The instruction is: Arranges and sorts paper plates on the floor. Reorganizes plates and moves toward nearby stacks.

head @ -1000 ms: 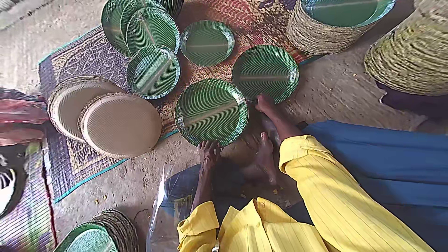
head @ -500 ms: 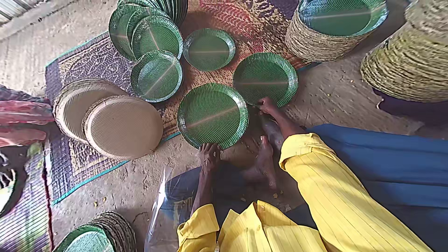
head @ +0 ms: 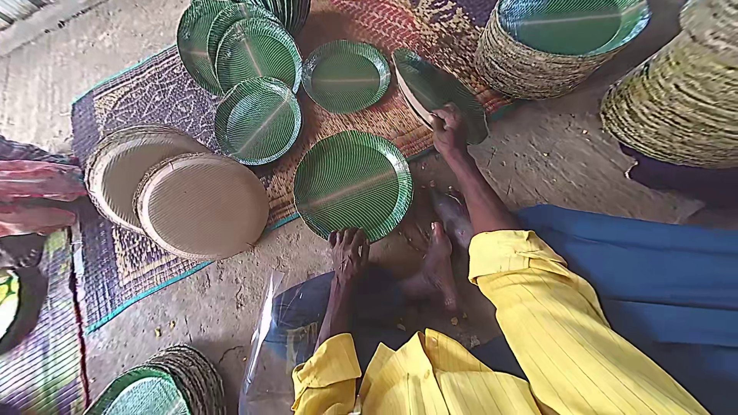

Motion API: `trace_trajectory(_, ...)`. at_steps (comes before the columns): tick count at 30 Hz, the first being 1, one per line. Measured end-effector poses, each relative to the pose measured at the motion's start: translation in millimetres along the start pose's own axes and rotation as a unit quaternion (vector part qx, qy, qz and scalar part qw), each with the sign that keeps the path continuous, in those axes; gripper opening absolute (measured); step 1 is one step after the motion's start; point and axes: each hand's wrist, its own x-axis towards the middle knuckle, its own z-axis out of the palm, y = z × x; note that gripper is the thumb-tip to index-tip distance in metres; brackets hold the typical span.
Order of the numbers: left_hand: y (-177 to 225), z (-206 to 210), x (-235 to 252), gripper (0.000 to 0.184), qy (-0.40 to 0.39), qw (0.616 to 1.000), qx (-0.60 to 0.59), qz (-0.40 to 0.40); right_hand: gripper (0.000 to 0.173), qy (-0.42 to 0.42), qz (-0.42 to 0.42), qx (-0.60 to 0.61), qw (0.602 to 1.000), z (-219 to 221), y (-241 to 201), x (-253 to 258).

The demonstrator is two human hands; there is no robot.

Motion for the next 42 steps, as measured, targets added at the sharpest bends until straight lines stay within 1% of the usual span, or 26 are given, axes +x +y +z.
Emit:
trace_trajectory(1, -0.1, 1.0, 1.0, 0.039, -0.004, 1.000, -0.006, -0.001, 0.028, -0.010, -0.054, 0.029, 0.998, 0.6, -21.0, -2.4)
trace_trajectory(3, -0.1, 2.7, 2.4, 0.038, 0.011, 1.000, -0.023, 0.003, 0.024, -0.063, -0.150, 0.104, 0.981, 10.8, -57.9, -18.3)
trace_trajectory(4, -0.3, 3.7, 1.5, 0.035, 0.039, 0.999, -0.032, 0.013, 0.022, -0.109, -0.194, 0.140, 0.965, 20.4, -72.1, -32.3)
trace_trajectory(5, -0.6, 4.2, -0.5, 0.032, 0.082, 0.996, -0.036, 0.025, 0.020, -0.181, -0.230, 0.164, 0.942, 30.6, -83.0, -49.2)
trace_trajectory(7, 1.7, 0.1, -3.6, 0.028, 0.175, 0.983, -0.029, 0.048, 0.018, -0.373, -0.244, 0.145, 0.883, 52.1, -94.1, -85.9)
trace_trajectory(9, 5.0, -7.8, -5.6, 0.028, 0.218, 0.974, -0.011, 0.056, 0.017, -0.532, -0.227, 0.074, 0.812, 74.4, -94.2, -120.8)
trace_trajectory(10, 6.0, -10.7, -6.7, 0.029, 0.219, 0.974, 0.002, 0.050, 0.020, -0.597, -0.215, 0.041, 0.772, 77.4, -97.0, -132.4)
trace_trajectory(11, 5.6, -11.6, -7.8, 0.030, 0.210, 0.977, 0.010, 0.042, 0.022, -0.630, -0.214, 0.029, 0.746, 79.1, -97.5, -140.5)
trace_trajectory(12, 4.3, -11.7, -9.0, 0.032, 0.193, 0.981, 0.016, 0.030, 0.020, -0.637, -0.215, 0.042, 0.739, 79.9, -95.6, -144.1)
trace_trajectory(13, 2.9, -11.8, -9.6, 0.033, 0.164, 0.986, 0.019, 0.018, 0.017, -0.635, -0.212, 0.066, 0.740, 79.0, -92.5, -142.1)
trace_trajectory(15, 2.3, -14.2, -6.1, 0.033, 0.072, 0.997, 0.003, 0.001, 0.016, -0.632, -0.180, 0.094, 0.747, 67.1, -88.5, -118.7)
trace_trajectory(16, 2.7, -14.1, -3.5, 0.031, 0.021, 1.000, -0.008, 0.001, 0.017, -0.614, -0.165, 0.102, 0.765, 61.2, -81.0, -102.0)
trace_trajectory(18, 3.7, -10.0, -1.6, 0.026, -0.031, 0.999, -0.025, 0.022, 0.020, -0.523, -0.114, 0.113, 0.837, 43.6, -61.7, -69.7)
trace_trajectory(20, 4.6, -9.4, -0.8, 0.025, -0.055, 0.996, -0.048, 0.051, 0.023, -0.376, -0.031, 0.108, 0.920, 30.5, -36.5, -44.7)
trace_trajectory(21, 5.4, -9.8, 0.1, 0.026, -0.064, 0.994, -0.058, 0.065, 0.025, -0.310, 0.018, 0.088, 0.947, 26.7, -21.8, -35.0)
trace_trajectory(22, 5.7, -9.9, 0.8, 0.027, -0.065, 0.993, -0.067, 0.078, 0.028, -0.261, 0.065, 0.055, 0.962, 23.6, -7.6, -27.3)
trace_trajectory(23, 4.6, -9.2, 0.9, 0.027, -0.053, 0.992, -0.072, 0.087, 0.032, -0.230, 0.105, 0.024, 0.967, 23.1, 7.6, -21.5)
trace_trajectory(25, -0.9, -7.4, 1.4, 0.029, -0.002, 0.994, -0.069, 0.087, 0.043, -0.213, 0.160, -0.024, 0.963, 25.7, 31.6, -16.1)
trace_trajectory(26, -4.1, -7.5, 2.1, 0.031, 0.024, 0.994, -0.066, 0.080, 0.049, -0.223, 0.169, -0.052, 0.959, 28.9, 40.4, -15.3)
trace_trajectory(29, -11.2, -7.2, 2.3, 0.035, 0.079, 0.994, -0.057, 0.055, 0.062, -0.257, 0.139, -0.148, 0.945, 42.3, 54.6, -14.3)
trace_trajectory(31, -13.4, -4.4, 1.3, 0.035, 0.093, 0.993, -0.056, 0.046, 0.060, -0.249, 0.130, -0.183, 0.942, 51.9, 57.3, -11.4)
trace_trajectory(33, -14.6, -1.0, 0.1, 0.035, 0.103, 0.993, -0.051, 0.038, 0.056, -0.246, 0.144, -0.201, 0.937, 55.5, 55.5, -10.4)
trace_trajectory(36, -16.7, 2.5, 0.3, 0.037, 0.145, 0.989, -0.038, 0.009, 0.037, -0.241, 0.163, -0.221, 0.931, 51.0, 51.0, -13.9)
trace_trajectory(38, -17.8, 1.5, 1.8, 0.038, 0.176, 0.984, -0.027, -0.016, 0.029, -0.226, 0.180, -0.228, 0.930, 49.1, 50.0, -16.0)
trace_trajectory(40, -16.4, 0.0, 1.2, 0.037, 0.192, 0.980, -0.024, -0.051, 0.026, -0.209, 0.181, -0.229, 0.933, 50.0, 55.1, -17.1)
trace_trajectory(42, -16.1, 1.0, 1.8, 0.037, 0.217, 0.973, -0.018, -0.079, 0.027, -0.182, 0.186, -0.185, 0.948, 45.8, 55.7, -14.7)
